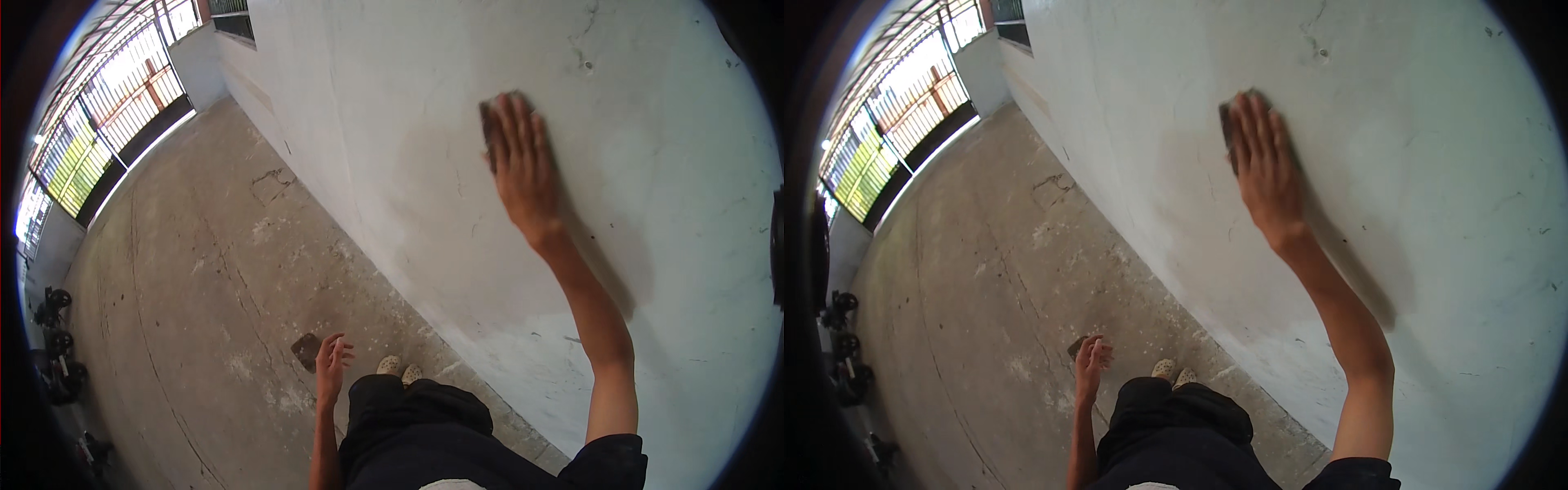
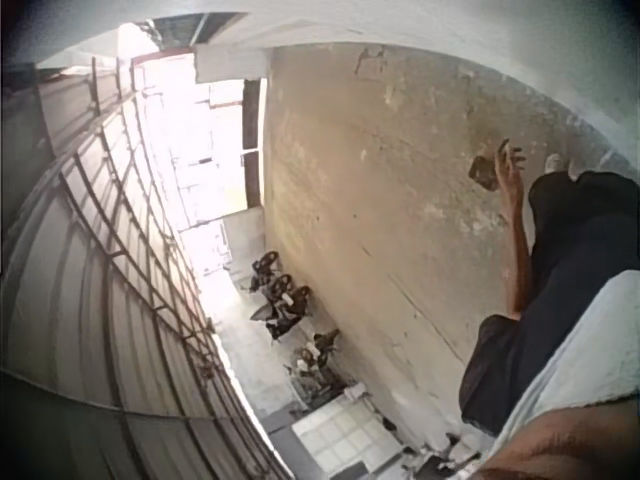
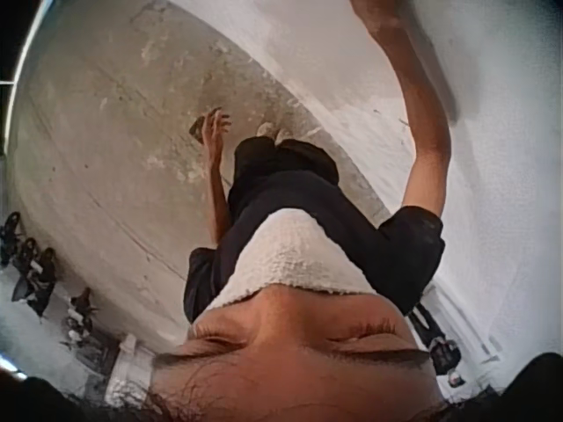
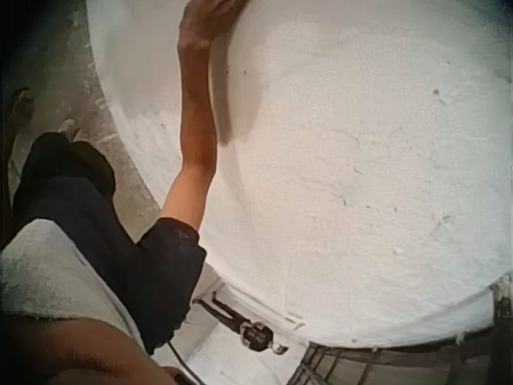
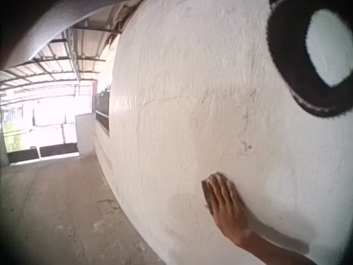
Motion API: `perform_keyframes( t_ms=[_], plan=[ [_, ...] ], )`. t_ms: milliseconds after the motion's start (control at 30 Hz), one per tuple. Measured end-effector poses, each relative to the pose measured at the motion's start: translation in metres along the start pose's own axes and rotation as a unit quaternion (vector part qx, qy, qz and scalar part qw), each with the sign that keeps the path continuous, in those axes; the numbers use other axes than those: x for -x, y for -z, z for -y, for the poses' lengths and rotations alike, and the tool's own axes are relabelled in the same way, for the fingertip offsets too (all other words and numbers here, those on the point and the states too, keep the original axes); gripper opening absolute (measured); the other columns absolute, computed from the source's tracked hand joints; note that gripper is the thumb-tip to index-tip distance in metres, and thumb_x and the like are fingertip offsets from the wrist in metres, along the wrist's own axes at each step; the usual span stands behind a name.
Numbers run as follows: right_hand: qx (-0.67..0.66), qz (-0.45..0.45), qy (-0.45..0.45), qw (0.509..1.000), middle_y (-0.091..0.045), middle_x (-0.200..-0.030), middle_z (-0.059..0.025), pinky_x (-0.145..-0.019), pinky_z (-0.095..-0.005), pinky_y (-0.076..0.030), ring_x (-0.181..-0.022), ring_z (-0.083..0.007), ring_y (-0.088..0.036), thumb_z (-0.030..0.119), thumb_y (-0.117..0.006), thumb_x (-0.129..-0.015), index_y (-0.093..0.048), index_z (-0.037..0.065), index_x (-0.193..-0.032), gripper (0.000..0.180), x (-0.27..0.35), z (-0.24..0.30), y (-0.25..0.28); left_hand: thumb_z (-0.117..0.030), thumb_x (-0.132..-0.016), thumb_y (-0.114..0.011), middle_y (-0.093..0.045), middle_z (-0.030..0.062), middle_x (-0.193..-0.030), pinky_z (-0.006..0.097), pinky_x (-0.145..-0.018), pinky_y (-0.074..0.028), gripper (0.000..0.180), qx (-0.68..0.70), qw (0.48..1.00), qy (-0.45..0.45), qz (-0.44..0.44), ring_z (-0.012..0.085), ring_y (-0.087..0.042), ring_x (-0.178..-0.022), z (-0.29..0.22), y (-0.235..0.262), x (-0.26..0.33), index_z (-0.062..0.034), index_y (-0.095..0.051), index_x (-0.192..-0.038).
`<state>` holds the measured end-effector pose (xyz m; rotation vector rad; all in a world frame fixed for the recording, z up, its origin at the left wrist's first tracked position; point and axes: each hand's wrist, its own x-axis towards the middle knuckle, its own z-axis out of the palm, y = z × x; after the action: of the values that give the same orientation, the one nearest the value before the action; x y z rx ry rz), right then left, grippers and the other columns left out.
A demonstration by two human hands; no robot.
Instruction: Sand the surface of a wall using a piece of sandpaper.
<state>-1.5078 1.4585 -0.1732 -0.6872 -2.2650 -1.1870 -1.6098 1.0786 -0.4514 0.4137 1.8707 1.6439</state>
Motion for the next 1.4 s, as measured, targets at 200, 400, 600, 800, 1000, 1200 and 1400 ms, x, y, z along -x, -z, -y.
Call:
perform_keyframes(
  t_ms=[200,400,600,800,1000,1200,1400],
  plan=[
    [0.103,0.111,0.169,0.974,-0.014,-0.169,-0.0145,-0.129,-0.0435,-0.007,-0.157,-0.0291,-0.012,0.037,-0.035,-0.106,-0.018,0.001,-0.16,0.068,0.054,0.05,-0.036,-0.038,-0.107,-0.051,-0.071,0.0057,-0.103,0.028,-0.069,-0.051,0.039,-0.03,0.995,0.079,-0.056,0.0146,-0.068,-0.086,0.04,0.023,0.026,-0.008,-0.06,-0.13],
    [-0.04,0.062,0.029,0.997,-0.017,-0.168,-0.016,-0.128,-0.0451,-0.012,-0.156,-0.0301,-0.015,0.043,-0.04,-0.107,-0.031,0.005,-0.157,0.064,0.021,0.061,-0.037,-0.039,-0.106,-0.051,-0.071,0.0061,-0.107,0.031,-0.071,-0.053,0.039,-0.017,0.98,0.178,-0.092,0.0164,-0.068,-0.091,0.119,0.052,0.013,-0.011,-0.061,-0.131],
    [-0.054,0.153,0.188,0.969,-0.023,-0.166,-0.0196,-0.127,-0.0489,-0.015,-0.154,-0.0337,-0.019,0.031,-0.047,-0.103,-0.032,0.002,-0.156,0.062,0.065,0.169,-0.129,-0.043,-0.105,-0.05,-0.069,0.0086,-0.112,0.036,-0.077,-0.053,0.046,0.001,0.949,0.296,-0.103,0.0192,-0.066,-0.099,0.205,0.066,-0.019,-0.0075,-0.059,-0.134],
    [-0.438,0.426,0.276,0.742,-0.041,-0.154,-0.0271,-0.121,-0.0537,-0.025,-0.145,-0.0444,-0.035,0.02,-0.044,-0.103,-0.037,-0.007,-0.149,0.053,0.244,0.322,-0.166,-0.044,-0.104,-0.051,-0.067,0.0146,-0.123,0.04,-0.087,-0.052,0.054,-0.011,0.92,0.368,-0.136,0.027,-0.065,-0.109,0.333,0.083,-0.049,-0.0021,-0.055,-0.137],
    [-0.525,0.661,0.252,0.473,-0.044,-0.149,-0.0309,-0.119,-0.046,-0.03,-0.142,-0.0445,-0.037,0.023,-0.039,-0.108,-0.04,-0.011,-0.144,0.049,0.317,0.433,-0.139,-0.042,-0.096,-0.067,-0.068,0.0223,-0.116,0.045,-0.095,-0.049,0.049,-0.239,0.912,0.304,-0.137,0.038,-0.064,-0.111,0.476,0.149,-0.069,-0.0007,-0.063,-0.123],
    [-0.463,0.787,0.117,0.391,-0.051,-0.14,-0.0345,-0.108,-0.0473,-0.042,-0.128,-0.0457,-0.054,0.029,-0.042,-0.108,-0.038,-0.007,-0.148,0.054,0.285,0.499,-0.168,-0.057,-0.09,-0.069,-0.063,0.0243,-0.131,0.047,-0.102,-0.046,0.071,-0.22,0.869,0.415,-0.156,0.0402,-0.061,-0.121,0.579,0.208,-0.144,-0.0037,-0.057,-0.136],
    [-0.425,0.833,-0.008,0.355,-0.059,-0.14,-0.0241,-0.112,-0.0356,-0.037,-0.131,-0.0294,-0.055,0.037,-0.043,-0.109,-0.046,-0.003,-0.147,0.055,0.28,0.53,-0.214,-0.069,-0.083,-0.071,-0.055,0.0295,-0.14,0.046,-0.106,-0.044,0.1,-0.18,0.855,0.425,-0.238,0.0367,-0.055,-0.131,0.67,0.285,-0.185,0.0057,-0.045,-0.145]
  ],
)
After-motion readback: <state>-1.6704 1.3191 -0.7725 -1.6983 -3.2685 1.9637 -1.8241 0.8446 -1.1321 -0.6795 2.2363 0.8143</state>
